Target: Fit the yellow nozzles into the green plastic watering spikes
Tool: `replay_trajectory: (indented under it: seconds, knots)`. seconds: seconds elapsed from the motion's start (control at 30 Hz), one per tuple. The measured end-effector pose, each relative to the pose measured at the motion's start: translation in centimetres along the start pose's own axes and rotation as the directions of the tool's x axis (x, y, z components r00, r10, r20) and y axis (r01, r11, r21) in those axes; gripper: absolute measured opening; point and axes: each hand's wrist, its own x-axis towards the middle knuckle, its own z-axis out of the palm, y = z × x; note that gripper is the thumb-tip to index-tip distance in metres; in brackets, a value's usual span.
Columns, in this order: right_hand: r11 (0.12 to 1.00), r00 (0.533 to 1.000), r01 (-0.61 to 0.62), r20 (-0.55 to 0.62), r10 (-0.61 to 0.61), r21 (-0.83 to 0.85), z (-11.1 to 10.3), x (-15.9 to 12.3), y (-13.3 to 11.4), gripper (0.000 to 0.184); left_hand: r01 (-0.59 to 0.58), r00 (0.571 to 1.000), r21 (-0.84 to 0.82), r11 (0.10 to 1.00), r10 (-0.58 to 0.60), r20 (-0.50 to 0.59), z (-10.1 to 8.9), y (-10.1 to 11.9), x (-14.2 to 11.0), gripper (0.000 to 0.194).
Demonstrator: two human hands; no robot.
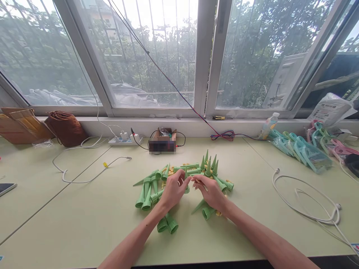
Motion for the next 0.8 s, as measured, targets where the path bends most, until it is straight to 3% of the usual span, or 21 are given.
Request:
replay_trajectory:
  seconds: [0.27,0.43,0.6,0.8]
  knots:
    - [0.976,0.996,-0.076,-0.028,0.083,0.202,0.44,-0.14,0.56,0.01,-0.002,1.0,-0.009,1.0,0.002,-0.003,0.04,0.19,-0.07,0.029]
    - [0.996,0.998,-0.007,-0.063,0.013,0.092,0.41,-0.05,0.8,0.007,0.004,1.0,-0.016,1.0,-0.004,0.002,-0.01,0.29,-0.05,0.029]
    - [0.992,0.992,0.122,-0.007,-0.122,-0.033,0.11,0.07,0.55,0.022,0.008,1.0,-0.029,1.0,-0.008,-0.007,0.03,0.23,-0.03,0.028]
    - [0.99,0.991,0.135,0.004,-0.135,-0.042,0.05,0.02,0.24,0.029,0.012,1.0,-0.05,0.999,-0.013,-0.016,-0.01,0.17,-0.02,0.029]
